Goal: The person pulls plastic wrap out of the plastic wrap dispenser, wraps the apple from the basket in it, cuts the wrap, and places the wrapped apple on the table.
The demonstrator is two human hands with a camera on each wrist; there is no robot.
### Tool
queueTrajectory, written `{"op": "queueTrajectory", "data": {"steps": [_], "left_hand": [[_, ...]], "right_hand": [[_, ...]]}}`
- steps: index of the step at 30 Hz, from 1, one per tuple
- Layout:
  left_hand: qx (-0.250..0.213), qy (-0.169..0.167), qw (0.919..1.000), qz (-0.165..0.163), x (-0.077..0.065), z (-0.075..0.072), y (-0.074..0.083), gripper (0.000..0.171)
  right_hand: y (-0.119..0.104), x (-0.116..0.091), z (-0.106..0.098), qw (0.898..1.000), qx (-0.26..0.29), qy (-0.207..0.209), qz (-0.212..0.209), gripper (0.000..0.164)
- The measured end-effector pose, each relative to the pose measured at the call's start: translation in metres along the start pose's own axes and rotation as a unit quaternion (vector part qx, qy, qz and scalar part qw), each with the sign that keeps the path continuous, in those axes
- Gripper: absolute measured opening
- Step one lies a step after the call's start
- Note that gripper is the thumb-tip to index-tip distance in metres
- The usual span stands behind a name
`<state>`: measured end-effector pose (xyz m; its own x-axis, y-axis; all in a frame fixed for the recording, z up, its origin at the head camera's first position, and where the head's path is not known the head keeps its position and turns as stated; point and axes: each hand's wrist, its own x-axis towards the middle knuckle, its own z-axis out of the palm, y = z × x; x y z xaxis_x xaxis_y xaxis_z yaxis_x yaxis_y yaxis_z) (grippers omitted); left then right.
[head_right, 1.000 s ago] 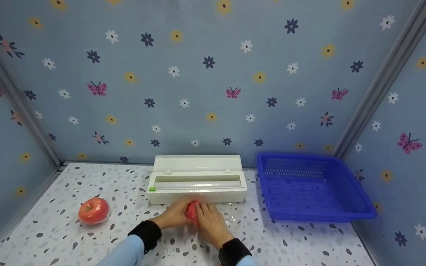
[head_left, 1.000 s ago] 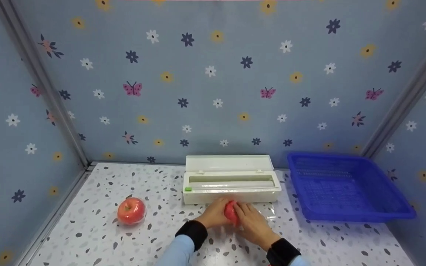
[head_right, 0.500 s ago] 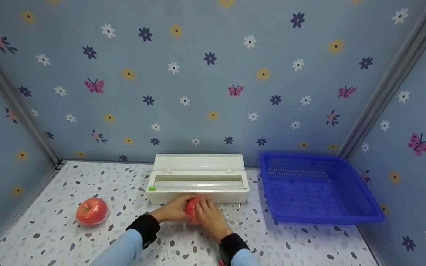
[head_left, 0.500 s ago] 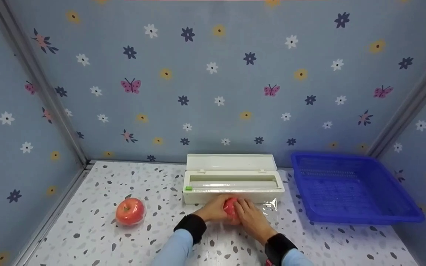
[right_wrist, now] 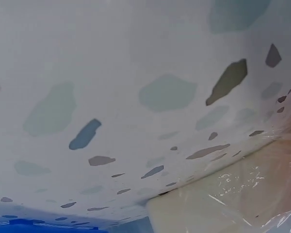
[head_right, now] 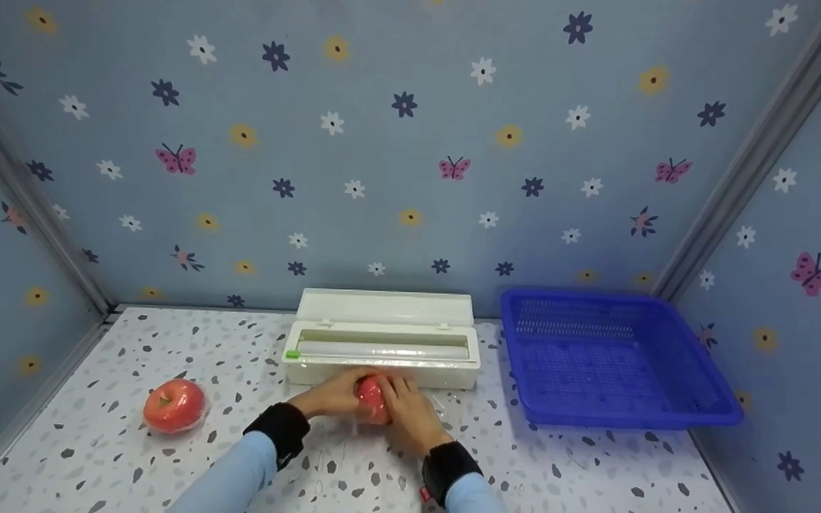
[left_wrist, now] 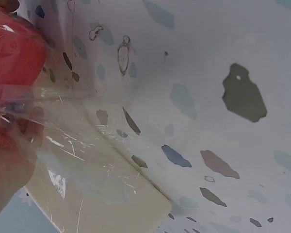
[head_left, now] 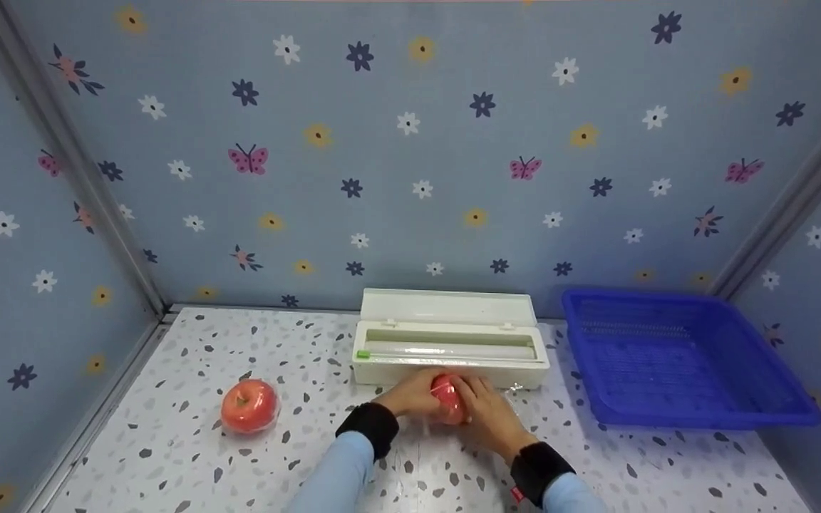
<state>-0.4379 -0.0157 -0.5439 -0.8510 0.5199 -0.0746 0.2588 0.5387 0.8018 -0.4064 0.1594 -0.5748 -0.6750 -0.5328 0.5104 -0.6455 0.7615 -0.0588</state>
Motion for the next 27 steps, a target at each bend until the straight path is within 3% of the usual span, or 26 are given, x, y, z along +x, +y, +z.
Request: {"op": "queueTrajectory", "data": {"steps": [7,11,17,27], "left_hand": [[-0.001,0.014,0.9995,-0.029,0.002,0.001,0.004,0.061],[-0.010,0.023,0.9994,-0.026,0.005,0.001,0.005,0.056],[-0.001,0.063,0.9979,-0.011,0.005,0.001,0.005,0.054],[-0.018,0.100,0.9947,0.016,-0.005,0.011,0.004,0.058]], "right_hand": [[0.006,0.004,-0.002,0.995,0.086,-0.044,0.038,0.082],[0.011,0.006,-0.002,0.991,0.110,-0.062,0.046,0.084],[0.017,0.009,-0.007,0.989,0.133,-0.052,0.028,0.086],[0.015,0.003,-0.009,0.983,0.168,-0.063,0.043,0.083]]}}
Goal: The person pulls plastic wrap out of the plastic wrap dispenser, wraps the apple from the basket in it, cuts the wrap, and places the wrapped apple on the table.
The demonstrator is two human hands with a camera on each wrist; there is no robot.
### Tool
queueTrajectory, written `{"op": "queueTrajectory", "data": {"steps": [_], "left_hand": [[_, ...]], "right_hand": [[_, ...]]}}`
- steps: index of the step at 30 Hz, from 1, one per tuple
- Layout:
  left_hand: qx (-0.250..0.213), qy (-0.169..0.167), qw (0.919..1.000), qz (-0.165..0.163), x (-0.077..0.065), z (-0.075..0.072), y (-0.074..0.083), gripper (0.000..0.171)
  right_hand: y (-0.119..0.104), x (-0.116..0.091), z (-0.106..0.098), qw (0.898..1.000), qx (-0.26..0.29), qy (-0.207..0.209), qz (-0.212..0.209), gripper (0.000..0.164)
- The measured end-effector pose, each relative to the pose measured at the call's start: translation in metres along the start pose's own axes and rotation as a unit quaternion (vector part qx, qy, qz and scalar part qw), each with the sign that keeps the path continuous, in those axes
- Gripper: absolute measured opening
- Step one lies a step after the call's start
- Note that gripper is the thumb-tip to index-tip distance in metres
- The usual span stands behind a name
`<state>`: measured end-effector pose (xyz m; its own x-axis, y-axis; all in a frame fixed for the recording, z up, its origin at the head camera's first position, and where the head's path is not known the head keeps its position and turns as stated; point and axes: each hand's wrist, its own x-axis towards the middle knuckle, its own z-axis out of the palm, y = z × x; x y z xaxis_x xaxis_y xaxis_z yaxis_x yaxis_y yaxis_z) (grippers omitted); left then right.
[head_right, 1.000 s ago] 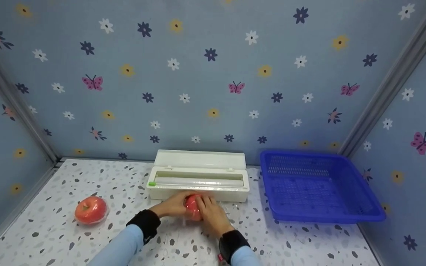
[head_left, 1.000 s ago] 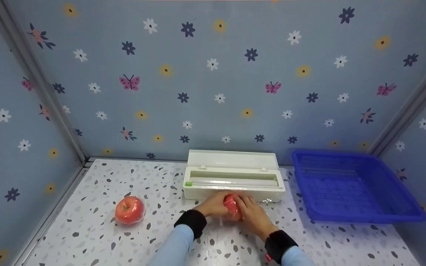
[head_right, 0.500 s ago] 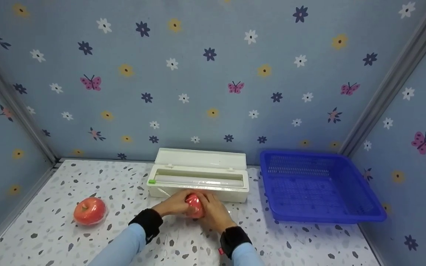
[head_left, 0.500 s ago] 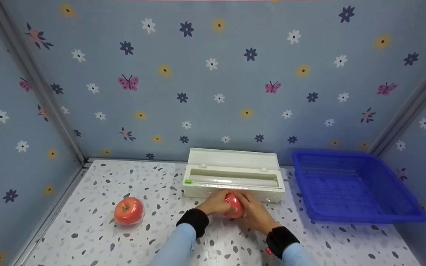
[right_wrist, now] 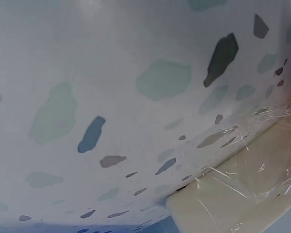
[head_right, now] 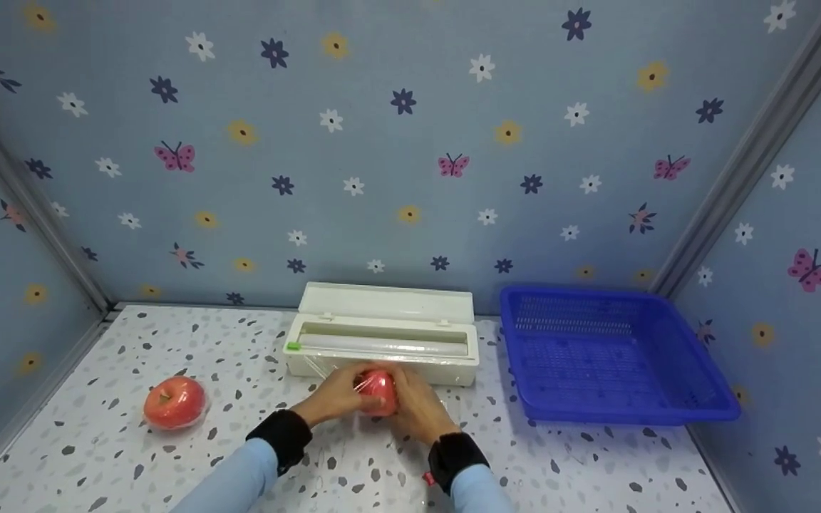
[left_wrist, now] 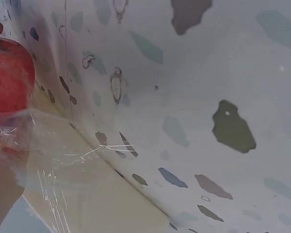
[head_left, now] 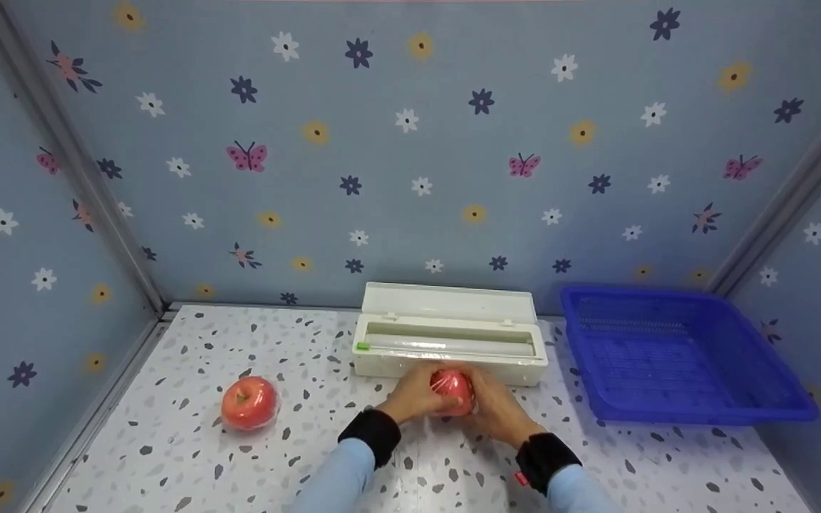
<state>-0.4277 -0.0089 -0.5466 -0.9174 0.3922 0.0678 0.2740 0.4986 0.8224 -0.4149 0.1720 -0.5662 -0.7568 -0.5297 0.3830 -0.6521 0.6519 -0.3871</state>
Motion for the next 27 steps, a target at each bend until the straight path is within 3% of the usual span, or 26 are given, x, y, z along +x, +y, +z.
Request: {"op": "queueTrajectory", "data": {"steps": [5,8,11,13,17,23,27], "left_hand": [[0.081,0.036,0.9960,0.014,-0.004,-0.002,0.002,0.057],[0.161,0.050,0.9849,0.038,-0.009,-0.001,0.005,0.064],[0.208,0.053,0.9735,0.079,-0.014,0.003,0.004,0.076],[0.215,0.058,0.9699,0.100,-0.017,0.006,0.000,0.080],[0.214,0.073,0.9682,0.107,-0.019,0.009,-0.006,0.078],[0.172,0.064,0.9808,0.068,-0.014,0.007,0.001,0.072],[0.161,0.061,0.9838,0.049,-0.012,0.003,0.005,0.069]], "right_hand": [[-0.002,0.002,0.003,1.000,-0.008,0.023,0.002,0.074],[-0.003,0.001,0.004,0.999,-0.017,0.039,0.006,0.068],[-0.002,-0.001,0.004,0.999,-0.017,0.042,0.017,0.068],[-0.002,0.000,0.003,0.999,-0.012,0.034,0.022,0.070],[0.001,0.004,0.000,0.999,0.011,0.011,0.033,0.073],[0.007,0.008,-0.007,0.996,0.065,0.008,0.056,0.072],[0.008,0.012,-0.009,0.991,0.114,-0.002,0.070,0.072]]}}
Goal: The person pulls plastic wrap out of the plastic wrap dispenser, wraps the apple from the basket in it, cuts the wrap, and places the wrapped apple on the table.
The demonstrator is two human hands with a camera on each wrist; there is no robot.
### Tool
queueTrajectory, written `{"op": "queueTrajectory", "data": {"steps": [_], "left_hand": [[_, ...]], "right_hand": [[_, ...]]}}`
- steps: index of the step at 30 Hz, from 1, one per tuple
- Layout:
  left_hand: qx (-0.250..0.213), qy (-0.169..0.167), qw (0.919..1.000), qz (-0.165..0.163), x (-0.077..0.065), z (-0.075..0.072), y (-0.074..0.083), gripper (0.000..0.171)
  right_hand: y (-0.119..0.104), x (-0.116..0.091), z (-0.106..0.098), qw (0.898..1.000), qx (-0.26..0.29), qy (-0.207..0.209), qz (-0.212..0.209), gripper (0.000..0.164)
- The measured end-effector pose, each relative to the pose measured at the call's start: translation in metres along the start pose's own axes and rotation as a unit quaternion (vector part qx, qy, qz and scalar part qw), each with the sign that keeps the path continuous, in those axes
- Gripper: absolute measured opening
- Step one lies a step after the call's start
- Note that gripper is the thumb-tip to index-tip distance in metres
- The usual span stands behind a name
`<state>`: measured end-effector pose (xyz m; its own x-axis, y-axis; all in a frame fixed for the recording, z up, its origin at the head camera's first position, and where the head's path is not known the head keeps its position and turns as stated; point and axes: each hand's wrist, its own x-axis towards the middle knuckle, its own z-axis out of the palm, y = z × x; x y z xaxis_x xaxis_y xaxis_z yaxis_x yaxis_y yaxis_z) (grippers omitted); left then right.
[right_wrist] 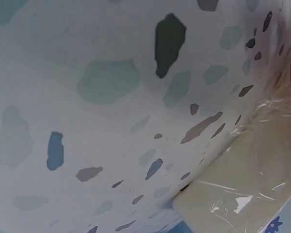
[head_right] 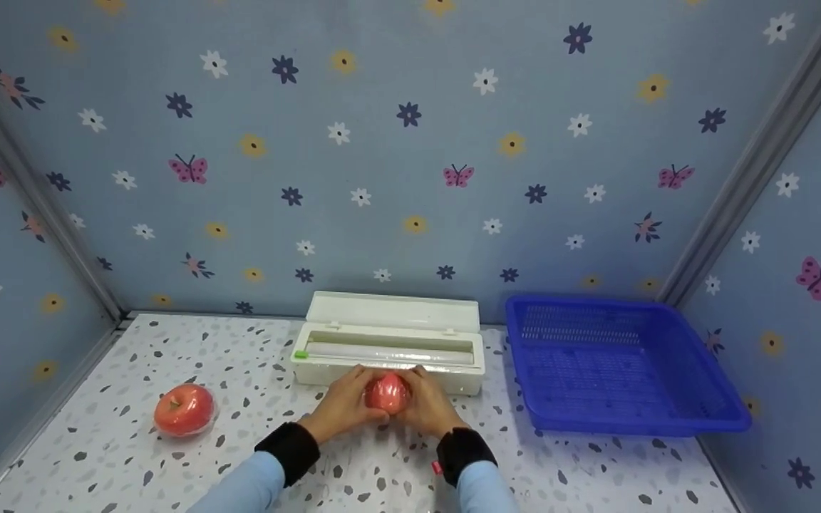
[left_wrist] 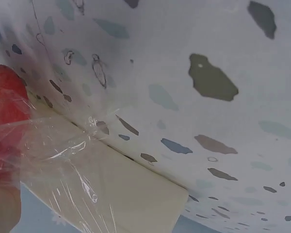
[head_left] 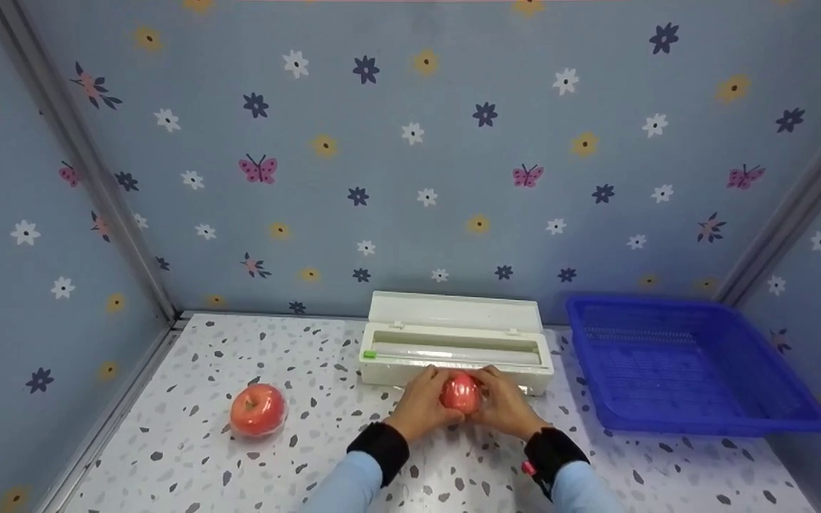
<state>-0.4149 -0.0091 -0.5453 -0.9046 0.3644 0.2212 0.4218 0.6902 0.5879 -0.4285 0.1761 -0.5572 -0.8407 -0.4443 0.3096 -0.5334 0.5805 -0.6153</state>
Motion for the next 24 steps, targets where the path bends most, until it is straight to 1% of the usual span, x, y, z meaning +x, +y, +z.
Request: {"op": "queueTrajectory", "data": {"steps": [5,7,10,12,15,17,19,24], "left_hand": [[-0.026,-0.002,0.9995,-0.017,0.002,0.000,-0.001,0.062],[-0.039,-0.002,0.9989,-0.024,0.004,0.001,-0.002,0.061],[-0.045,-0.002,0.9987,-0.023,0.006,0.002,-0.003,0.060],[-0.046,0.000,0.9987,-0.021,0.007,0.003,-0.003,0.060],[-0.045,0.005,0.9988,-0.018,0.008,0.006,-0.004,0.059],[-0.039,0.004,0.9991,-0.018,0.008,0.006,-0.004,0.059],[-0.036,0.003,0.9992,-0.018,0.010,0.006,-0.005,0.060],[-0.054,-0.008,0.9980,-0.032,0.015,0.005,-0.006,0.058]], "right_hand": [[0.001,0.000,0.001,0.999,0.045,-0.008,0.020,0.065],[0.002,-0.001,0.001,0.998,0.052,-0.004,0.018,0.062],[0.005,-0.003,0.001,0.998,0.064,0.004,0.007,0.060],[0.008,-0.004,0.001,0.997,0.072,0.012,-0.011,0.058],[0.011,-0.004,0.002,0.996,0.083,0.015,-0.017,0.057],[0.011,-0.004,0.002,0.996,0.086,0.011,-0.008,0.056],[0.010,-0.004,0.002,0.996,0.085,0.006,0.012,0.056],[0.008,0.002,-0.003,0.995,0.092,-0.013,0.043,0.057]]}}
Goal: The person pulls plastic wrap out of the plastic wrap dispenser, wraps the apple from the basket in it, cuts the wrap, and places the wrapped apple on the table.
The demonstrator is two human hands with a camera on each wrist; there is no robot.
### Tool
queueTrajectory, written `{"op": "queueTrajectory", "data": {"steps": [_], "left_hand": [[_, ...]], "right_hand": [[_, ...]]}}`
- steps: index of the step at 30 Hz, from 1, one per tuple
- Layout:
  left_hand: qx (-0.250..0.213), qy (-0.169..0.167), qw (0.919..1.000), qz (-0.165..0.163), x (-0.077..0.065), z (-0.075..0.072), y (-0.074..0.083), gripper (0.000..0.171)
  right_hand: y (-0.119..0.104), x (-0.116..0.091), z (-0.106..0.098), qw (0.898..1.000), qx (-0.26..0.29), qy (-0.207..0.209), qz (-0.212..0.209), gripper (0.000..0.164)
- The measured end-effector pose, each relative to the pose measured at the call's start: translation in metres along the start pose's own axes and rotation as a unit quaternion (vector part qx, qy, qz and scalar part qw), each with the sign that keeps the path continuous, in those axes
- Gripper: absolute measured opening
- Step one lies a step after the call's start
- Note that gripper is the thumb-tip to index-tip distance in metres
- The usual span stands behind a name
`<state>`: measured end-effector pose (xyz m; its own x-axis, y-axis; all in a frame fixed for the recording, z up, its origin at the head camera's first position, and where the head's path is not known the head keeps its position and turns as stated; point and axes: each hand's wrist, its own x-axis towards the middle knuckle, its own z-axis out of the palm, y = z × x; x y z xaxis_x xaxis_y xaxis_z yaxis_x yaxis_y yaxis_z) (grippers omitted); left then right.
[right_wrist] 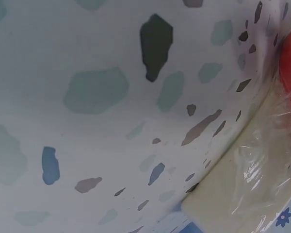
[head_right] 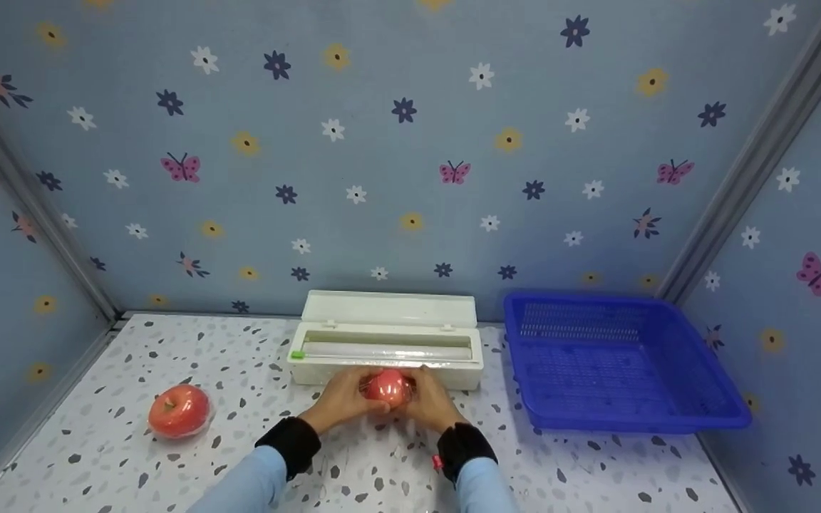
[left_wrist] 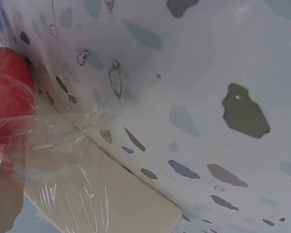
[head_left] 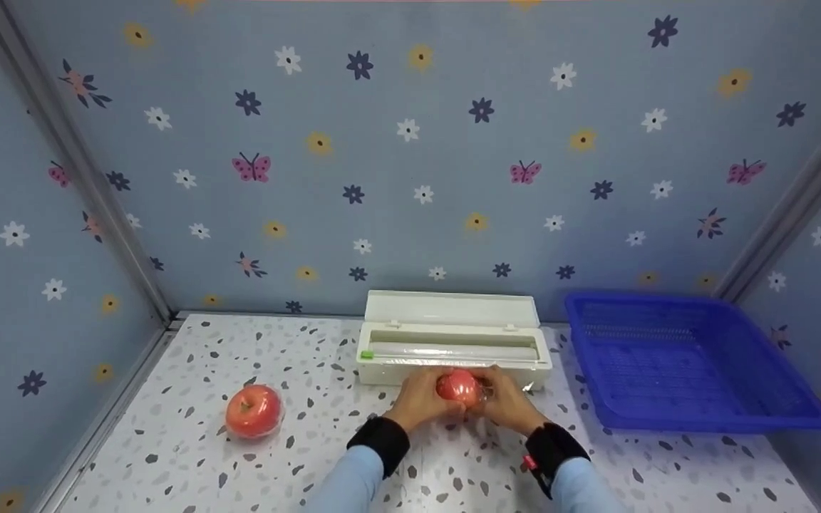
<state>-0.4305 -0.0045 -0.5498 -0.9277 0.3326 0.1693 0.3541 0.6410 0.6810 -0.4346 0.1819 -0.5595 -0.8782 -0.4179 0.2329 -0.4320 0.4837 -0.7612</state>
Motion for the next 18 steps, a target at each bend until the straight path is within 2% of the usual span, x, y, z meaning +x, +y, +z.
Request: {"op": "queueTrajectory", "data": {"steps": [4,8,11,15,18], "left_hand": [[-0.020,-0.013,0.9996,-0.017,0.001,-0.001,-0.002,0.056],[-0.050,-0.013,0.9984,-0.024,0.001,-0.002,-0.002,0.051],[-0.062,-0.014,0.9975,-0.029,0.001,-0.003,-0.002,0.048],[-0.065,-0.014,0.9974,-0.029,0.002,-0.003,-0.001,0.043],[-0.066,-0.009,0.9975,-0.026,0.003,-0.002,-0.001,0.034]], "right_hand": [[0.000,0.004,0.000,1.000,0.014,-0.022,0.009,0.061],[0.000,0.005,0.001,0.999,0.029,-0.041,-0.007,0.066],[-0.004,0.003,0.001,0.999,0.023,-0.039,-0.023,0.065],[-0.024,-0.001,-0.004,0.999,0.025,-0.032,-0.023,0.057],[-0.038,-0.003,-0.008,0.998,0.041,-0.038,0.002,0.052]]}}
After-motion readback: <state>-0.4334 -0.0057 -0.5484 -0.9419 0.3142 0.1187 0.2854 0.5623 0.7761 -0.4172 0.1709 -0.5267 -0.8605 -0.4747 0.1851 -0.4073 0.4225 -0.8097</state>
